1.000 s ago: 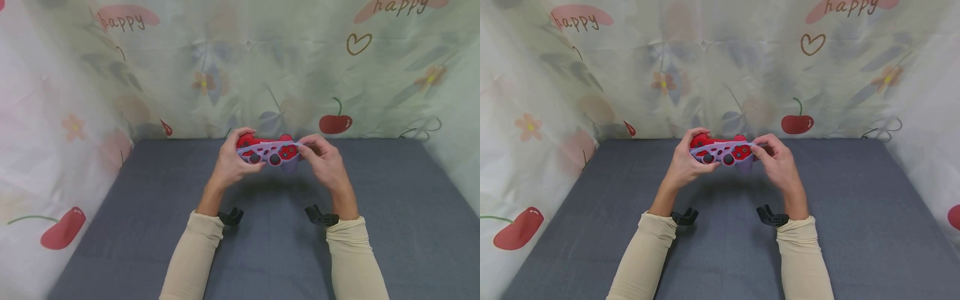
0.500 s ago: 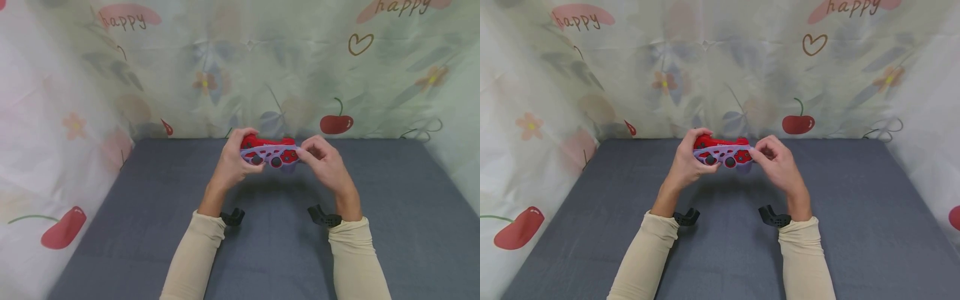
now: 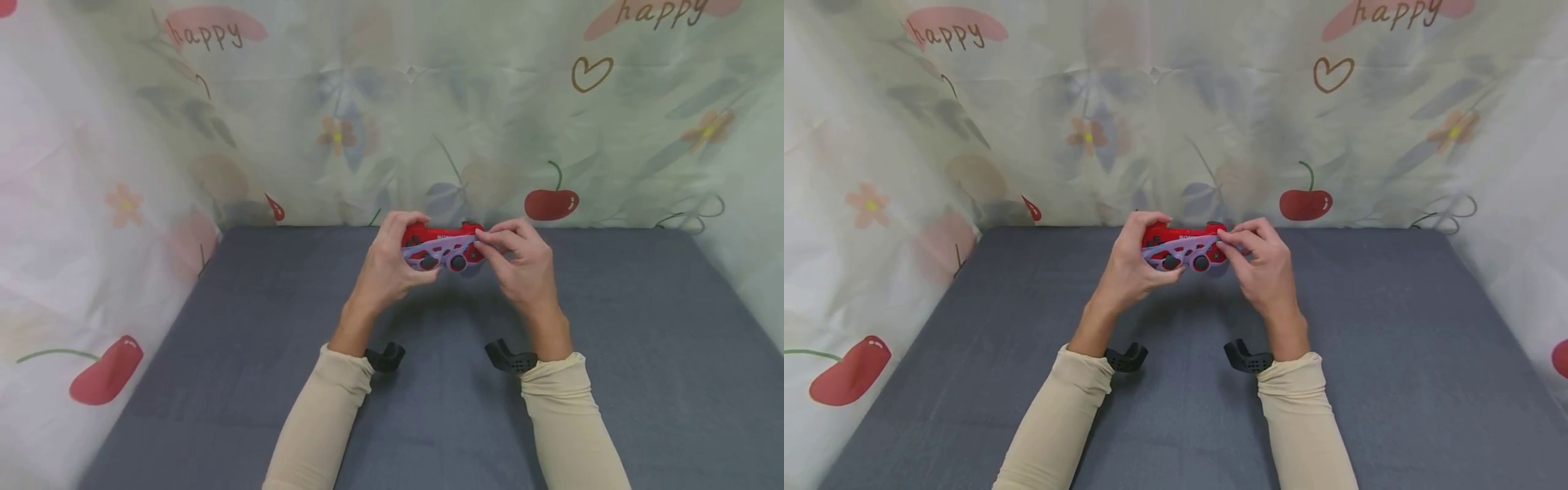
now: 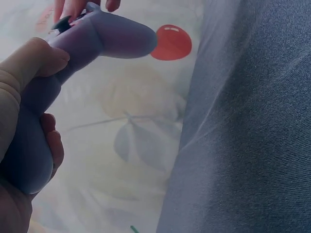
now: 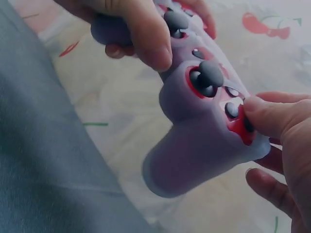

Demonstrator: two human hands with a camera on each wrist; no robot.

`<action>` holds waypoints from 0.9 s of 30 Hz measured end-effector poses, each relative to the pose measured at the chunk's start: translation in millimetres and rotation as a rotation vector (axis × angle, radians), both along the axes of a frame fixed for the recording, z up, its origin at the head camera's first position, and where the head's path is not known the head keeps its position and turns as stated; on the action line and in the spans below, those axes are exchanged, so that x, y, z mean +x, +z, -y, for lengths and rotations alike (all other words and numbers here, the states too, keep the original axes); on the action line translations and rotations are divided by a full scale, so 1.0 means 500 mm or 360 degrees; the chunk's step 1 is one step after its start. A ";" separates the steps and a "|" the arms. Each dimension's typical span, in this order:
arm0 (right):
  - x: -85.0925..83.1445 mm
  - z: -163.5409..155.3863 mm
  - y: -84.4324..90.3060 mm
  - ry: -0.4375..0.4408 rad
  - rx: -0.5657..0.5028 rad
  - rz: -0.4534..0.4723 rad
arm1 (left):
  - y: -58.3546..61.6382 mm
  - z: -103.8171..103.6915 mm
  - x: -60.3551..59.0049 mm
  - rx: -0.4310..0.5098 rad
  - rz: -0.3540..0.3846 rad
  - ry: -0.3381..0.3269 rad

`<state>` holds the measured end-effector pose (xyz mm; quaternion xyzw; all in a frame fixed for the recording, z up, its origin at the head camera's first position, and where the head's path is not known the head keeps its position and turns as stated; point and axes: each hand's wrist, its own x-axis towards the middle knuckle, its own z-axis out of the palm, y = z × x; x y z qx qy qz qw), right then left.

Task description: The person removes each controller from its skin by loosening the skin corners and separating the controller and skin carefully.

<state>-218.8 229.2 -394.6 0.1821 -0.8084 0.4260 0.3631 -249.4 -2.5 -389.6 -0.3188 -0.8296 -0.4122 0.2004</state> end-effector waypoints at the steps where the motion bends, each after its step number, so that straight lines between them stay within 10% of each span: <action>1: 0.000 0.001 -0.003 -0.0026 0.0023 -0.0015 | -0.001 -0.001 0.000 -0.0003 0.0010 -0.0002; 27: -0.001 0.009 -0.006 0.0111 0.0293 0.0274 | -0.006 -0.007 0.001 -0.0141 0.0268 0.0132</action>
